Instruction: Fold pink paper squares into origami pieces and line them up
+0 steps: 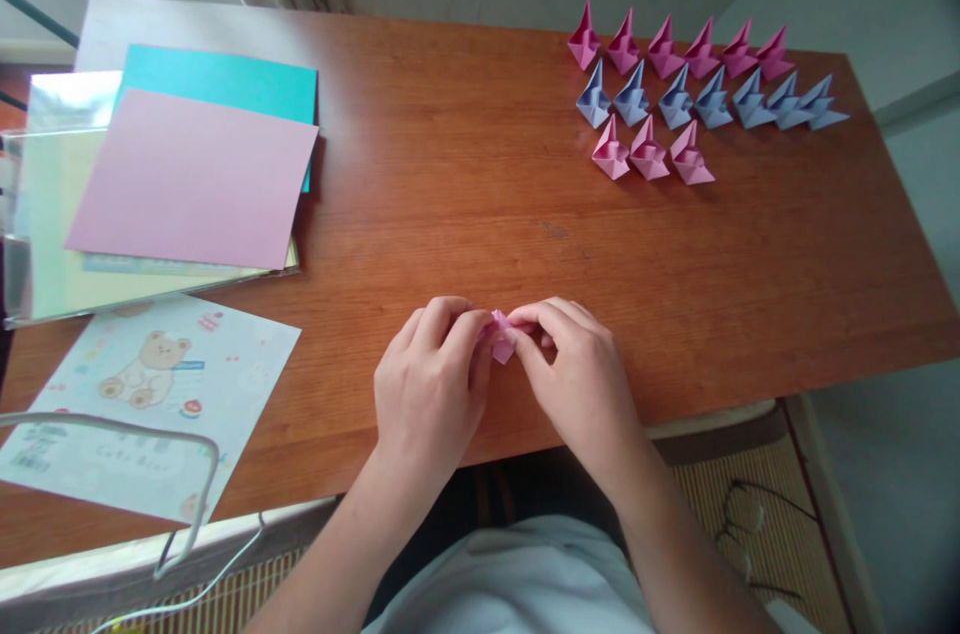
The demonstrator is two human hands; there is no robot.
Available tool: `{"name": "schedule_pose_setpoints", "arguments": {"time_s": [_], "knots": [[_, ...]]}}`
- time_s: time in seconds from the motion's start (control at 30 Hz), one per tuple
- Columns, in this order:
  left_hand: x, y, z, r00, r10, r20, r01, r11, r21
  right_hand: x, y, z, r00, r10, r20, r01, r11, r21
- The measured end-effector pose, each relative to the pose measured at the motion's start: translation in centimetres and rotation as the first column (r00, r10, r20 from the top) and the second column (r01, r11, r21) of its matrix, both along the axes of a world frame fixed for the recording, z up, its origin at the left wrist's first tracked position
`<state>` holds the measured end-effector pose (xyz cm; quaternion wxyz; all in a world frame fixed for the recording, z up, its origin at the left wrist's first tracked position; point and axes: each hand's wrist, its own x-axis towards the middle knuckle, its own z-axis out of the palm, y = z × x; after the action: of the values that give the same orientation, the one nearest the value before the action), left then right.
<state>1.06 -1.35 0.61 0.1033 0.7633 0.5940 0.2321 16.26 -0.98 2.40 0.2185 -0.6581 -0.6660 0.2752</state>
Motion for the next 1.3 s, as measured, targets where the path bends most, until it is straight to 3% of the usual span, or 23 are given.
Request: {"name": "schedule_pose_setpoints", "arguments": {"time_s": [0.4, 0.6, 0.9, 1.07, 1.17, 1.3], "knots": [[0.1, 0.1, -0.2, 1.0, 0.002, 0.014, -0.001, 0.999, -0.035, -0.2, 0.2, 0.5, 0.981, 0.051, 0.187, -0.047, 0.999, -0.028], [-0.7, 0.3, 0.1, 0.988, -0.056, 0.142, 0.071, 0.992, -0.105, 0.5, -0.4, -0.3, 0.993, 0.094, 0.066, -0.097, 0.994, 0.044], [-1.4, 0.6, 0.4, 0.984, -0.116, 0.132, 0.134, 0.982, -0.135, 1.2, -1.2, -0.6, 0.995, 0.078, -0.061, -0.071, 0.991, 0.112], [-1.5, 0.3, 0.7, 0.963, -0.088, 0.256, 0.121, 0.986, -0.117, 1.3, -1.4, -0.3, 0.95, 0.047, -0.309, -0.028, 0.998, 0.065], [-1.5, 0.3, 1.0, 0.915, -0.06, 0.4, 0.126, 0.982, -0.141, 1.3, -1.4, -0.2, 0.905, 0.042, -0.423, -0.023, 0.998, 0.051], [-1.5, 0.2, 1.2, 0.783, 0.016, 0.621, 0.172, 0.955, -0.24, 1.0, -1.1, -0.5, 0.849, 0.019, -0.527, 0.005, 0.999, 0.044]]}}
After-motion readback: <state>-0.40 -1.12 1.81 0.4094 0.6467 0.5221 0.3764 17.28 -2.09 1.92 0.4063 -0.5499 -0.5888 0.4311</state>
